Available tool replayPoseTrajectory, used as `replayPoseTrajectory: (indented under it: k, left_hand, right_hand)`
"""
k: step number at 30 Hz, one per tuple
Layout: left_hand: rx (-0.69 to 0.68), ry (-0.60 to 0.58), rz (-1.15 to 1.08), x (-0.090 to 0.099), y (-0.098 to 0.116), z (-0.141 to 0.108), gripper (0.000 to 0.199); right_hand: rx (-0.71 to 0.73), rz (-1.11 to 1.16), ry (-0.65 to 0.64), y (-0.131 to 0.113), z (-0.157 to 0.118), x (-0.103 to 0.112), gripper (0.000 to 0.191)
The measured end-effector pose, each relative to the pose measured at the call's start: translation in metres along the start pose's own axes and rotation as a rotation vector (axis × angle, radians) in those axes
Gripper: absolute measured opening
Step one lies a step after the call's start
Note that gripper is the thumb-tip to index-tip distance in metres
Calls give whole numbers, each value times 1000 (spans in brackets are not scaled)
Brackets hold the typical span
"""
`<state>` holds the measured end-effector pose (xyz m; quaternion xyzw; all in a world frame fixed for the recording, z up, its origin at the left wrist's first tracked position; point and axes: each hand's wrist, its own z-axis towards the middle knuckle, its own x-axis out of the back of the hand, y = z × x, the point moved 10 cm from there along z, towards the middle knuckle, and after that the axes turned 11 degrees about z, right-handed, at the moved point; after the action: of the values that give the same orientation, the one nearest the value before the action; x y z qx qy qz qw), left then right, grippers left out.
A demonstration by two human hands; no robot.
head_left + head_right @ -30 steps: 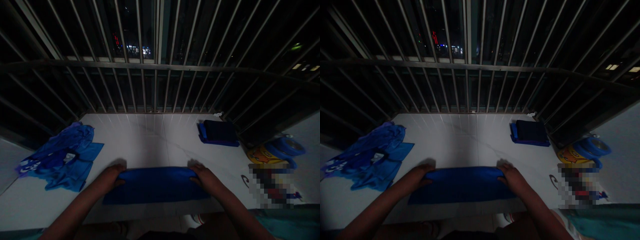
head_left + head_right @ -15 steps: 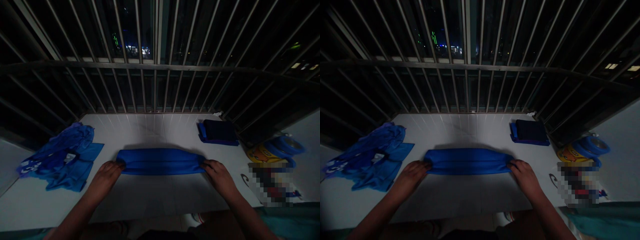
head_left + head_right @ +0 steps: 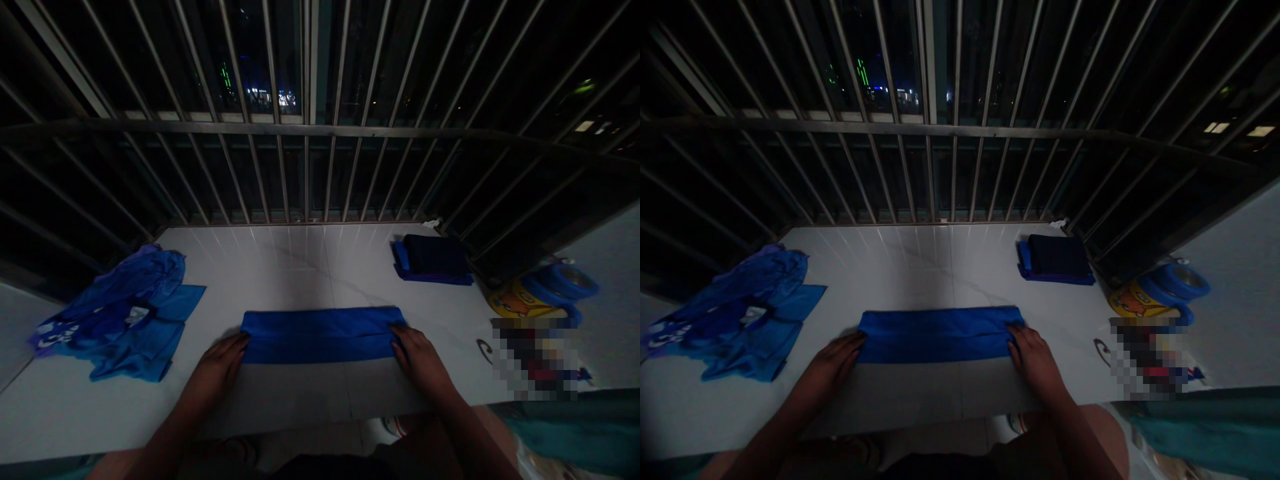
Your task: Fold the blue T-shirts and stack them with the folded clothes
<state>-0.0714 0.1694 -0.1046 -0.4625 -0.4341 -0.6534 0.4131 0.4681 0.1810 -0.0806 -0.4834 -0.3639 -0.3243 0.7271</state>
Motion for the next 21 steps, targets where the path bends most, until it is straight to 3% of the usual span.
replayPoseTrajectory:
  k: [4,7,9,12,15,17,19,21]
  left_hand:
    - [37,10,43,-9,0,-6,47]
    - [91,67,-31,-6,4,-18,49]
    - [195,114,-97,3,0,-23,50]
    - [407,134,-183,15,-14,-26,47]
    - [579,76,-307,16,-26,-23,49]
    - [629,12,-407,12,-26,-20,55]
    - [653,-69,-556,6,-19,-18,61]
    - [699,-160,-781,-6,-5,-21,66]
  right_hand:
    - [-90,-5,42,6,5,5,37]
    - [-267,-52,164,22,-5,15,44]
    - [-424,-105,199,33,-11,16,54]
    - [-605,-79,84,47,-10,1,64]
    - [-677,28,-81,61,1,-9,59]
    - [-693,93,-122,73,7,-2,57]
    - [-714,146,-74,89,9,15,59]
    - [-704,160,51,98,11,41,64]
